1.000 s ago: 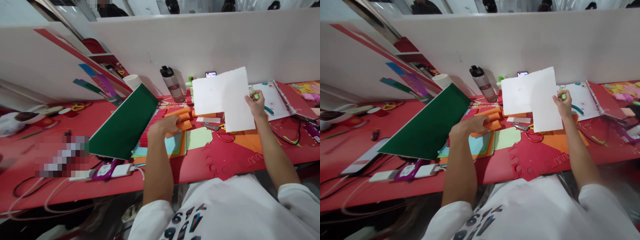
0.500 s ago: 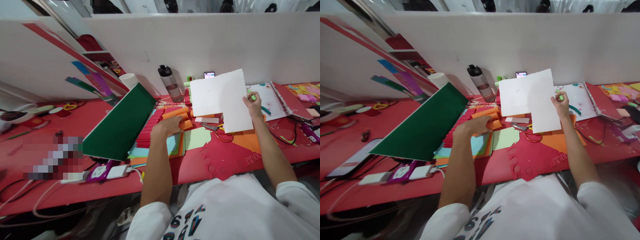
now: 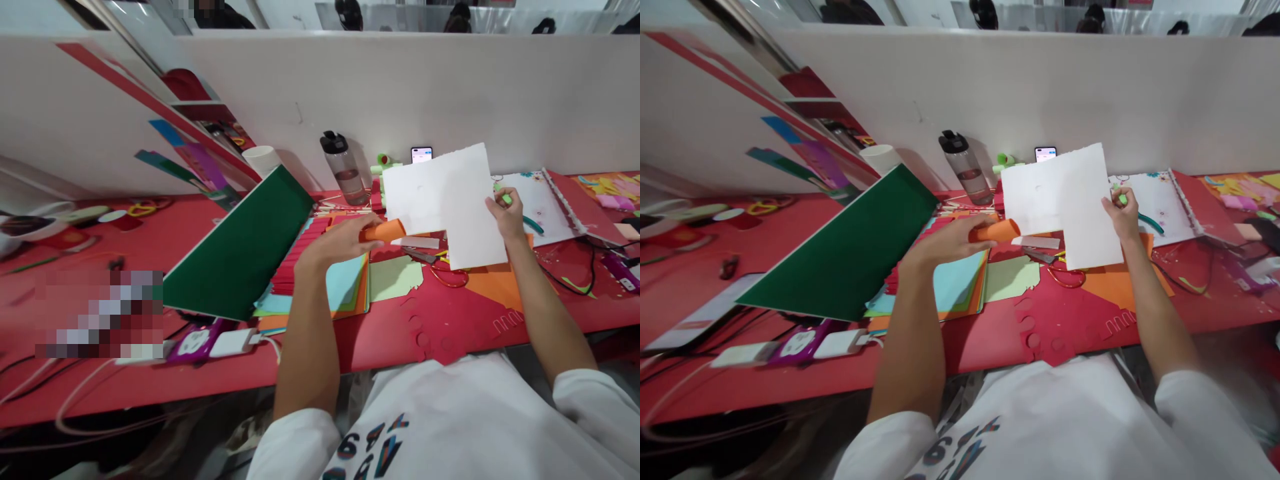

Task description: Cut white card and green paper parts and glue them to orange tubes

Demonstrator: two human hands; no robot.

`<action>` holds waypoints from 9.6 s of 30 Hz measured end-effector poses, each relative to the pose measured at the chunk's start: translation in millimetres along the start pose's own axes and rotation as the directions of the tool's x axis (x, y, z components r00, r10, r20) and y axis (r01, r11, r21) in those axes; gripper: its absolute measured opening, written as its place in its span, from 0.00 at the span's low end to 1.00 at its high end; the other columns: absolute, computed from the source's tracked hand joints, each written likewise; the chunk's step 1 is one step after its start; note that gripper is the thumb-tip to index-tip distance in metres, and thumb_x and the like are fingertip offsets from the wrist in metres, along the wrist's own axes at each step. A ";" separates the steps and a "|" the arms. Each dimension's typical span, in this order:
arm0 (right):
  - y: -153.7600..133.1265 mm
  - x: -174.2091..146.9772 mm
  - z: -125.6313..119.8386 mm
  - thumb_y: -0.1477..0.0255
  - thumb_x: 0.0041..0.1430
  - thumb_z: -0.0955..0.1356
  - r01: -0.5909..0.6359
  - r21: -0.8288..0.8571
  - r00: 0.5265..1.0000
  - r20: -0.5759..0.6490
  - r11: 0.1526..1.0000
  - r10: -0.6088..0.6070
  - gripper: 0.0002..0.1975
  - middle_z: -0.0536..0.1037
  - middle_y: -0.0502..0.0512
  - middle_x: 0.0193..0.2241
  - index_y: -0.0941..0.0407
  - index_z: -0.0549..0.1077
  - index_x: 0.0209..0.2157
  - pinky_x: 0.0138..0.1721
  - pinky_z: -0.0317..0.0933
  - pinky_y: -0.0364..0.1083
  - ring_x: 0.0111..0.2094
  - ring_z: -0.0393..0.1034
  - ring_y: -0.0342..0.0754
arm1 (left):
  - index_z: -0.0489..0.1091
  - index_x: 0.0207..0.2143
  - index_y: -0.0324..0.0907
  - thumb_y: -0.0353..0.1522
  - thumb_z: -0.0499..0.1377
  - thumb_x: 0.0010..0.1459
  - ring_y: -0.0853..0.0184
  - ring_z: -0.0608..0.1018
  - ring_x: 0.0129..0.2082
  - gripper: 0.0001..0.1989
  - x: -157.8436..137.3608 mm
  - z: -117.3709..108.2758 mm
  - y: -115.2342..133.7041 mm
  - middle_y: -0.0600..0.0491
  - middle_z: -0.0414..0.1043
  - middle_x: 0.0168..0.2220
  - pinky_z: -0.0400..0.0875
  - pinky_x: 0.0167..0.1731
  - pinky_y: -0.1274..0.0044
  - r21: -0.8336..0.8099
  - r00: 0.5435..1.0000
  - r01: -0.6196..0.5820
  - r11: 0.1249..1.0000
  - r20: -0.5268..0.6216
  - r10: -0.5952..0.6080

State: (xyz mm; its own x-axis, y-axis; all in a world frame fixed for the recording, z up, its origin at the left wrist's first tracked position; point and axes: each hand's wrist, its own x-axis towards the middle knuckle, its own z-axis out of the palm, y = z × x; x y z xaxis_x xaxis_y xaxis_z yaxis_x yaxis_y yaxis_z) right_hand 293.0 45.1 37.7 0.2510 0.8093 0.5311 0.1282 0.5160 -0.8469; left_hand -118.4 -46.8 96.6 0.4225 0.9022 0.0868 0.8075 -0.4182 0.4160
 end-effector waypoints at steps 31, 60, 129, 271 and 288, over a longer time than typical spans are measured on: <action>-1.0 -1.6 6.0 0.59 0.47 0.79 0.051 0.012 0.995 -0.084 0.999 -0.050 0.22 0.67 0.46 0.30 0.51 0.66 0.34 0.34 0.69 0.45 0.28 0.63 0.42 | 0.64 0.68 0.48 0.33 0.53 0.71 0.52 0.67 0.68 0.25 46.7 78.7 27.5 0.41 0.62 0.68 0.65 0.66 0.57 0.133 0.916 -0.134 0.982 -0.361 0.174; 0.8 -1.5 7.7 0.61 0.47 0.79 0.057 0.053 0.996 -0.072 0.997 -0.053 0.21 0.64 0.44 0.27 0.52 0.67 0.34 0.28 0.64 0.42 0.25 0.59 0.40 | 0.65 0.68 0.50 0.33 0.54 0.70 0.51 0.70 0.63 0.25 48.2 86.0 28.8 0.41 0.65 0.65 0.68 0.62 0.57 0.131 0.893 -0.091 0.987 -0.429 0.139; -58.7 -58.9 47.9 0.66 0.58 0.73 0.264 -0.181 0.931 0.304 0.947 -0.201 0.07 0.79 0.50 0.30 0.53 0.74 0.32 0.36 0.67 0.48 0.32 0.74 0.48 | 0.75 0.50 0.40 0.31 0.67 0.63 0.61 0.86 0.45 0.13 59.0 116.7 86.1 0.49 0.84 0.41 0.77 0.60 0.63 -0.958 0.879 -0.151 -0.245 -0.017 -0.476; -14.8 -27.1 22.7 0.62 0.55 0.75 0.127 -0.346 0.894 0.446 0.930 0.044 0.17 0.79 0.56 0.48 0.50 0.73 0.45 0.55 0.67 0.60 0.51 0.75 0.58 | 0.77 0.52 0.47 0.35 0.70 0.55 0.59 0.79 0.59 0.21 60.4 68.2 7.4 0.52 0.82 0.52 0.80 0.49 0.75 -0.888 0.721 -0.449 -0.100 -0.294 -0.628; -4.7 -27.0 24.0 0.66 0.51 0.72 -0.024 -0.301 0.907 0.394 0.953 0.147 0.15 0.75 0.50 0.37 0.51 0.67 0.39 0.38 0.66 0.48 0.31 0.69 0.46 | 0.77 0.52 0.46 0.34 0.68 0.59 0.59 0.77 0.62 0.18 60.0 69.1 12.0 0.51 0.80 0.56 0.80 0.49 0.74 -0.892 0.706 -0.447 -0.063 -0.309 -0.638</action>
State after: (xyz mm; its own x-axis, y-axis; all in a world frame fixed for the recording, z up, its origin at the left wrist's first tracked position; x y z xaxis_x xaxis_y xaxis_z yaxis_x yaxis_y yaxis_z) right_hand 262.6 27.6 27.9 -0.1318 0.9207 0.3674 0.4048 0.3883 -0.8279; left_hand -54.9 -4.9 44.3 -0.3436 0.9361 0.0755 -0.6072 -0.2828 0.7425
